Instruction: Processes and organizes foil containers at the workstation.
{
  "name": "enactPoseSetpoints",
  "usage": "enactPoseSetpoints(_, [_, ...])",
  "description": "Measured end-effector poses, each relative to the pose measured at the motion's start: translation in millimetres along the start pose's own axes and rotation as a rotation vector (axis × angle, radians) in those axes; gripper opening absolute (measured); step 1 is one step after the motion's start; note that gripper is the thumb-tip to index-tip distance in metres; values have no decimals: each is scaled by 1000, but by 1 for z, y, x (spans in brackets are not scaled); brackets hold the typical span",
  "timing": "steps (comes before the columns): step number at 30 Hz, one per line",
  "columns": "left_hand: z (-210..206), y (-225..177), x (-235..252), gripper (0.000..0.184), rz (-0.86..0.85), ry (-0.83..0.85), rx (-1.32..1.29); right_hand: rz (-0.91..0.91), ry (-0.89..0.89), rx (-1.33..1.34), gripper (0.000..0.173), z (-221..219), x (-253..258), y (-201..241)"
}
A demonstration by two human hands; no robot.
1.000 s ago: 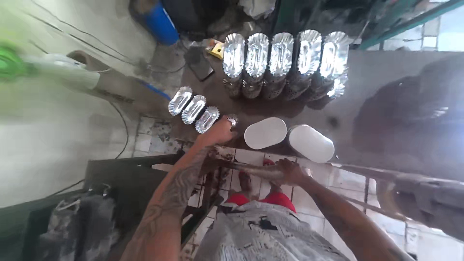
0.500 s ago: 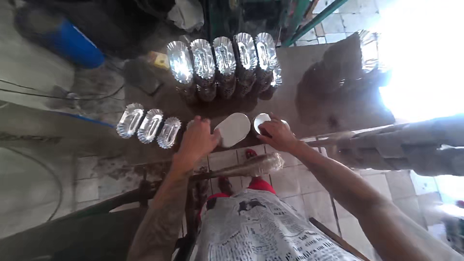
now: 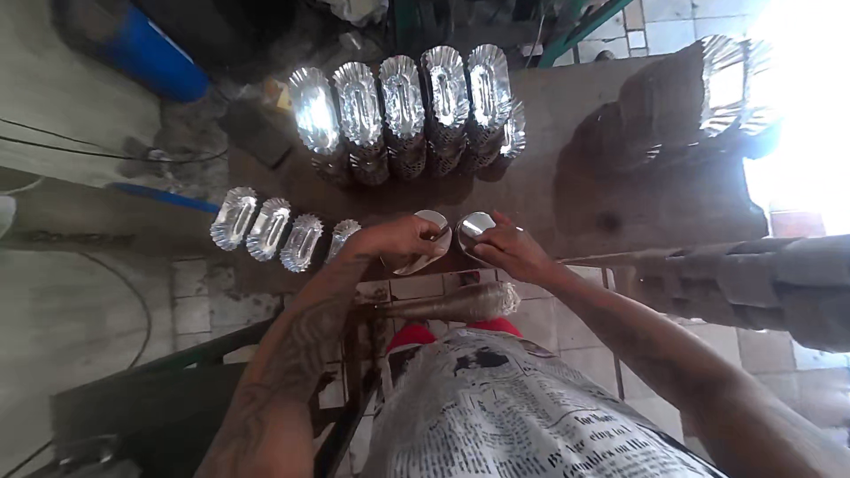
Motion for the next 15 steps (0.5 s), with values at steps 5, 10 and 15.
enactPoseSetpoints(5, [-12,-15,-4,47,41,-151,271,153,-179,-267,30,-23,-1,-20])
enactPoseSetpoints(10, [-51,-71,-89,37,-218,-782,-65,-83,-252,293,31,-12,-29,66])
enactPoseSetpoints(15, [-114,-11,-137,37,-146,-1086,-902,-449,-11,1073,31,-96,-31,135])
Point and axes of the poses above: each hand's wrist, its own x-axis towards the middle knuckle, its own z-axis out of the back of the hand, y = z × x, the point moved 3 cm from there along x, towards the middle knuckle, and after that the axes turned 13 degrees about -z, right-handed, at the moved point
